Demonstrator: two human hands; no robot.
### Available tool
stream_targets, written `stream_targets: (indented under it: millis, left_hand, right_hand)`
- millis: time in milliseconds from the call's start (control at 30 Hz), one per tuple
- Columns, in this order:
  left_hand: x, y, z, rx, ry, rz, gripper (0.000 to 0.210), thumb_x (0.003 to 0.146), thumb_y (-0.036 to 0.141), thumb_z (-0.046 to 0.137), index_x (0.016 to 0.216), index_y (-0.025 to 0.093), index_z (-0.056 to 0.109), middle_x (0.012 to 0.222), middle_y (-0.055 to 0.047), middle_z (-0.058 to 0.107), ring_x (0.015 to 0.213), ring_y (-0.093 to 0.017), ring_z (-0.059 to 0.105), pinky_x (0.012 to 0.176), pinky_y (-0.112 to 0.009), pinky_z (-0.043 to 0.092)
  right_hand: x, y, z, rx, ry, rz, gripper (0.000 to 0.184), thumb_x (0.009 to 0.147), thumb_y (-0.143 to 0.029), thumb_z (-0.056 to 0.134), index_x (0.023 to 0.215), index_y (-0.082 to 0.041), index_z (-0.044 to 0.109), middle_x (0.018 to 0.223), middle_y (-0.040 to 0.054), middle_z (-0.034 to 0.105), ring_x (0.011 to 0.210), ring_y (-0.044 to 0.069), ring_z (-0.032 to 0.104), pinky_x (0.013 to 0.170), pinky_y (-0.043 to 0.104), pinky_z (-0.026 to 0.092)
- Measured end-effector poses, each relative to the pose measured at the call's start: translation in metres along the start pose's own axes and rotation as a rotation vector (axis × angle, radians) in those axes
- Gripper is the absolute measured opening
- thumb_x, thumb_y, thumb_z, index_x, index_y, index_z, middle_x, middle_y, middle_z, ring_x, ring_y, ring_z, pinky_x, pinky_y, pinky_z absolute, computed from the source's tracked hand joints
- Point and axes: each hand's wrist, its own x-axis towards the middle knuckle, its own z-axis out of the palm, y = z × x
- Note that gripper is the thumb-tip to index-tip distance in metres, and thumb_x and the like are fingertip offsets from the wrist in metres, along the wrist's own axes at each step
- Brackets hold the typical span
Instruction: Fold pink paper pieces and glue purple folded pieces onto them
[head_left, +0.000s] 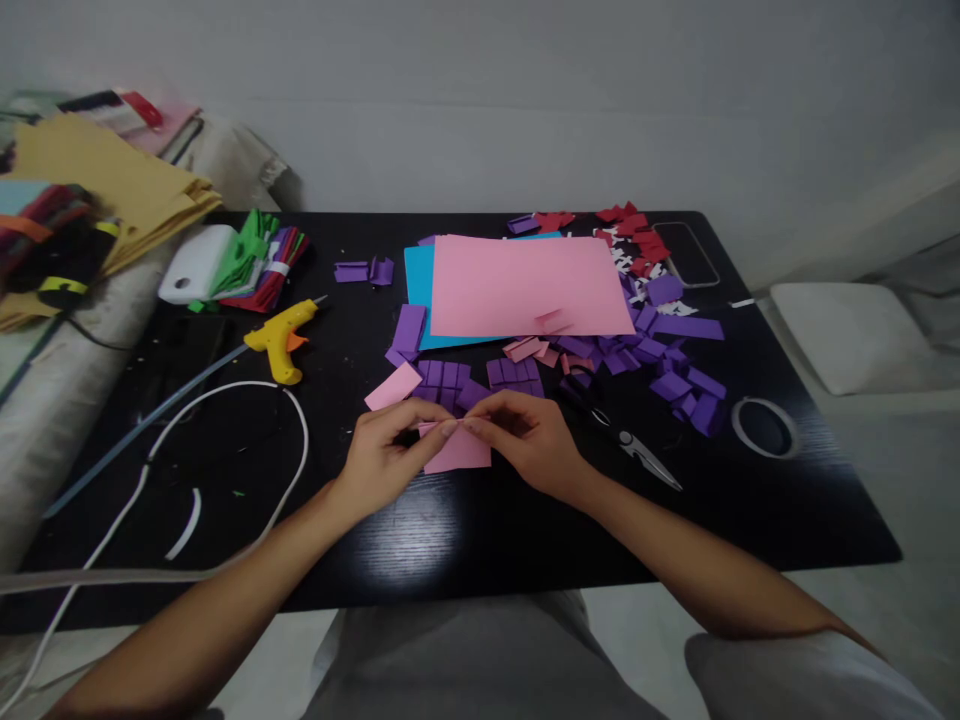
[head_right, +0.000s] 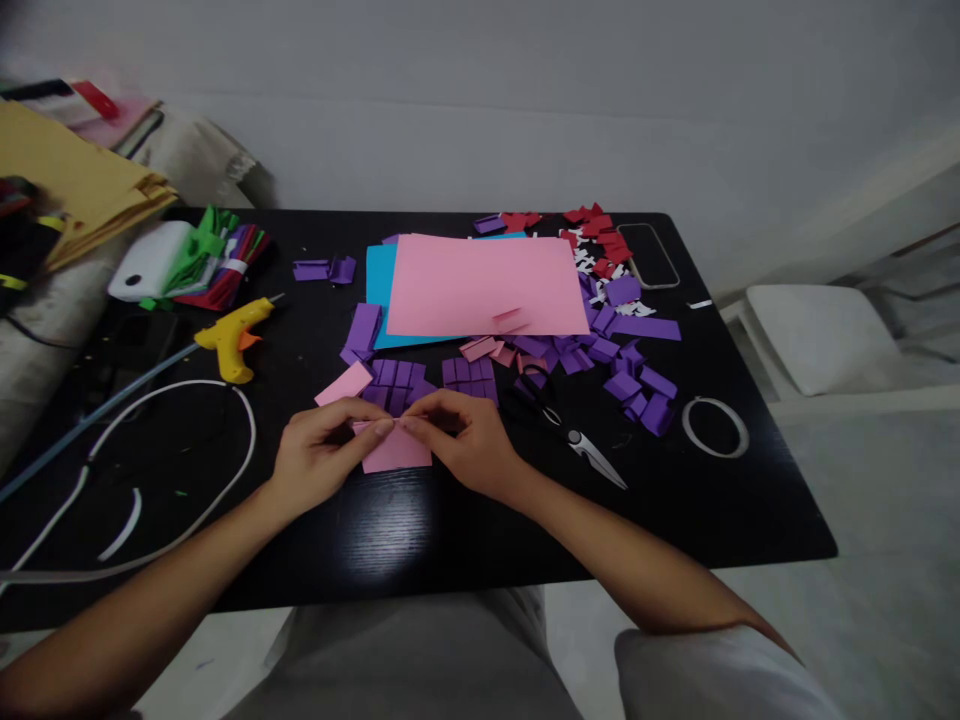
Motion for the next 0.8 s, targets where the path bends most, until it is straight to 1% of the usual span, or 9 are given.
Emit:
stream_targets:
  millis: [67, 200, 300, 400, 567, 633, 733, 800]
  left_hand:
    - [0.0004, -0.0002, -0.0001, 0.004, 0.001, -0.016, 0.002, 0.090, 0.015, 0.075, 0.090, 0.017, 0.077, 0.075, 0.001, 0.077, 0.058, -0.007, 0.064, 0.055, -0.015, 0.049]
    - [0.0011, -0.0014, -0.0004, -0.005, -0.001, -0.036, 0.003, 0.090, 0.016, 0.074, 0.089, 0.017, 0.077, 0.074, 0.001, 0.076, 0.059, -0.008, 0.064, 0.057, -0.016, 0.050]
    - [0.0008, -0.0022, -0.0008, -0.006, 0.000, -0.063, 0.003, 0.090, 0.019, 0.074, 0.089, 0.017, 0.077, 0.074, 0.001, 0.076, 0.058, -0.008, 0.064, 0.056, -0.017, 0.050]
    - [0.0006, -0.0028, -0.0020, -0.006, 0.005, -0.104, 0.007, 0.091, 0.023, 0.073, 0.088, 0.017, 0.077, 0.070, 0.001, 0.074, 0.056, -0.009, 0.062, 0.053, -0.018, 0.048]
    - [0.0017, -0.0030, -0.0037, -0.038, 0.020, -0.139, 0.009, 0.091, 0.026, 0.072, 0.087, 0.018, 0.075, 0.065, 0.002, 0.069, 0.053, -0.008, 0.058, 0.052, -0.018, 0.047]
    - [0.0020, -0.0026, -0.0033, -0.042, 0.011, -0.143, 0.010, 0.091, 0.026, 0.073, 0.087, 0.018, 0.075, 0.065, 0.002, 0.069, 0.054, -0.009, 0.059, 0.052, -0.018, 0.048]
    - [0.0017, -0.0013, -0.0017, -0.037, -0.004, -0.116, 0.008, 0.091, 0.025, 0.073, 0.088, 0.017, 0.075, 0.066, 0.002, 0.070, 0.054, -0.009, 0.061, 0.053, -0.018, 0.048]
    - [0.0014, -0.0001, -0.0007, -0.034, -0.014, -0.091, 0.007, 0.090, 0.023, 0.073, 0.088, 0.017, 0.076, 0.067, 0.001, 0.072, 0.056, -0.009, 0.062, 0.054, -0.018, 0.050]
  right_hand:
    - [0.0007, 0.0005, -0.0013, 0.012, 0.007, 0.020, 0.018, 0.086, -0.039, 0.082, 0.087, -0.021, 0.077, 0.083, 0.0014, 0.078, 0.076, 0.015, 0.071, 0.072, 0.026, 0.058]
    - [0.0029, 0.0005, -0.0051, -0.005, 0.005, 0.038, 0.020, 0.085, -0.040, 0.083, 0.085, -0.021, 0.076, 0.081, 0.0012, 0.077, 0.074, 0.015, 0.070, 0.070, 0.027, 0.057]
    - [0.0034, -0.0002, -0.0069, -0.044, 0.009, 0.014, 0.015, 0.087, -0.036, 0.079, 0.086, -0.021, 0.077, 0.082, 0.0015, 0.077, 0.074, 0.015, 0.071, 0.070, 0.027, 0.057]
    - [0.0032, 0.0002, -0.0080, -0.070, 0.043, -0.024, 0.012, 0.089, -0.033, 0.077, 0.088, -0.021, 0.077, 0.083, 0.0019, 0.078, 0.075, 0.016, 0.071, 0.070, 0.027, 0.057]
    - [0.0040, 0.0016, -0.0089, -0.097, 0.083, -0.042, 0.013, 0.089, -0.034, 0.076, 0.088, -0.021, 0.076, 0.083, 0.0024, 0.077, 0.074, 0.016, 0.070, 0.068, 0.028, 0.057]
    - [0.0037, 0.0015, -0.0073, -0.097, 0.071, -0.027, 0.017, 0.090, -0.038, 0.076, 0.089, -0.021, 0.075, 0.082, 0.0028, 0.077, 0.074, 0.016, 0.070, 0.067, 0.028, 0.057]
    - [0.0024, 0.0010, -0.0032, -0.071, 0.027, -0.011, 0.024, 0.088, -0.045, 0.079, 0.091, -0.021, 0.076, 0.086, 0.0034, 0.078, 0.078, 0.018, 0.072, 0.071, 0.030, 0.059]
    - [0.0014, 0.0007, -0.0011, -0.065, 0.012, -0.022, 0.024, 0.087, -0.045, 0.080, 0.090, -0.022, 0.076, 0.087, 0.0033, 0.078, 0.079, 0.018, 0.073, 0.073, 0.030, 0.060]
